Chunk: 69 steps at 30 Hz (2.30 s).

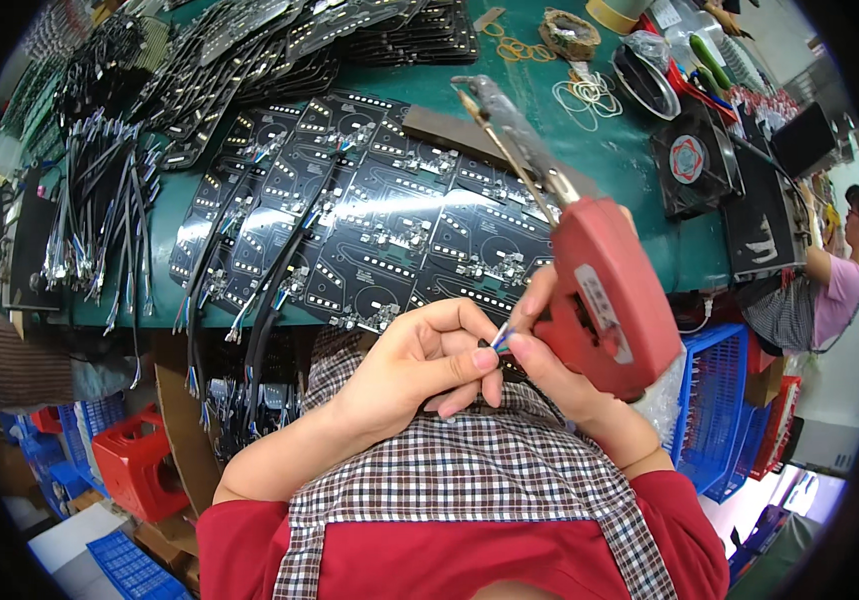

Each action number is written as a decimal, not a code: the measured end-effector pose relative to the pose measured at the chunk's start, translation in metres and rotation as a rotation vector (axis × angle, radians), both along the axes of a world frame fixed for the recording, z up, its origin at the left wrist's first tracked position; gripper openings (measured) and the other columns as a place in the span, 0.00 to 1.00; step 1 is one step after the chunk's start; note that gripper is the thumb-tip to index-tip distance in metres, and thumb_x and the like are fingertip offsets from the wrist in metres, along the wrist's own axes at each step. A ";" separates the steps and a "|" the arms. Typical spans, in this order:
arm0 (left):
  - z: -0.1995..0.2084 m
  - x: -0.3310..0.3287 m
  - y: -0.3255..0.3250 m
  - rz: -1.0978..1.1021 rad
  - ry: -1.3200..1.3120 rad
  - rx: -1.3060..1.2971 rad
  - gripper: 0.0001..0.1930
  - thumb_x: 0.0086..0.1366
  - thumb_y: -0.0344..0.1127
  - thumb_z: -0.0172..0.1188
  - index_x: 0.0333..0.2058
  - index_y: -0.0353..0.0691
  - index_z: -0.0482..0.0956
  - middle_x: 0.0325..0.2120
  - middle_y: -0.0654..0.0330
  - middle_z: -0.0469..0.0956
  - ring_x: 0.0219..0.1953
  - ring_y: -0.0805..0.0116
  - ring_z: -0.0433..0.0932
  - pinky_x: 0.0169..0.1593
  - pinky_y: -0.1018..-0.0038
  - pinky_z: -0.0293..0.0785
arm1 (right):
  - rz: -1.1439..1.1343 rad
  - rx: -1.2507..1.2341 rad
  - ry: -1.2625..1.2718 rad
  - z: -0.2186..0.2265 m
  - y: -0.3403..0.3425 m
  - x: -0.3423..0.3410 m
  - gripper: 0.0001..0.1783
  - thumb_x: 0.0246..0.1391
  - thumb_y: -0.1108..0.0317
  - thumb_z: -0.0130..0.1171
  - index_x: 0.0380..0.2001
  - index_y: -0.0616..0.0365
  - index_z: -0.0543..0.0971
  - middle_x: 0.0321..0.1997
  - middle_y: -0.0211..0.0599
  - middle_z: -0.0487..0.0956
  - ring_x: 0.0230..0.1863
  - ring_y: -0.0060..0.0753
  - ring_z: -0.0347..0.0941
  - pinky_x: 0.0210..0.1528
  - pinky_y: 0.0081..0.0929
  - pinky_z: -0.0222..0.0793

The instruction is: The person solders wires to circuit board panels using a soldering gun, places a panel into a cardboard box, retrieves another panel from a stack, and solders wires onto it.

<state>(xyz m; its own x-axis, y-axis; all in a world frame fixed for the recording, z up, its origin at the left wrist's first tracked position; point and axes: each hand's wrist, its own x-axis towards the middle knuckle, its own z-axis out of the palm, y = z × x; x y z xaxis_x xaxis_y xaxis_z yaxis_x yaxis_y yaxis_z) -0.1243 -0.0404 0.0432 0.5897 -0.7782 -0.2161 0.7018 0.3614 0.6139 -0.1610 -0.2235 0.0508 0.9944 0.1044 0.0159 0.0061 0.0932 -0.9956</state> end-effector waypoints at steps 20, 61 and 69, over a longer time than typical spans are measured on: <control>-0.049 -0.047 0.066 0.468 -1.449 1.315 0.17 0.48 0.19 0.61 0.40 0.31 0.77 0.26 0.58 0.71 0.25 0.64 0.72 0.28 0.73 0.69 | 0.123 0.023 0.505 -0.032 -0.026 -0.064 0.44 0.42 0.60 0.69 0.58 0.67 0.59 0.42 0.43 0.76 0.27 0.17 0.68 0.29 0.12 0.65; -0.045 -0.046 0.061 0.340 -1.488 1.385 0.19 0.47 0.19 0.56 0.42 0.26 0.75 0.27 0.55 0.68 0.28 0.62 0.71 0.31 0.71 0.70 | 0.161 -0.811 -0.141 -0.052 -0.026 -0.071 0.22 0.35 0.70 0.64 0.40 0.63 0.78 0.43 0.47 0.78 0.39 0.44 0.78 0.39 0.30 0.75; -0.044 -0.048 0.060 0.309 -1.502 1.403 0.22 0.44 0.19 0.55 0.43 0.26 0.74 0.27 0.56 0.68 0.28 0.62 0.70 0.31 0.72 0.69 | 0.192 -0.726 0.002 -0.058 -0.039 -0.082 0.19 0.36 0.73 0.63 0.38 0.63 0.79 0.42 0.48 0.78 0.40 0.47 0.77 0.44 0.32 0.75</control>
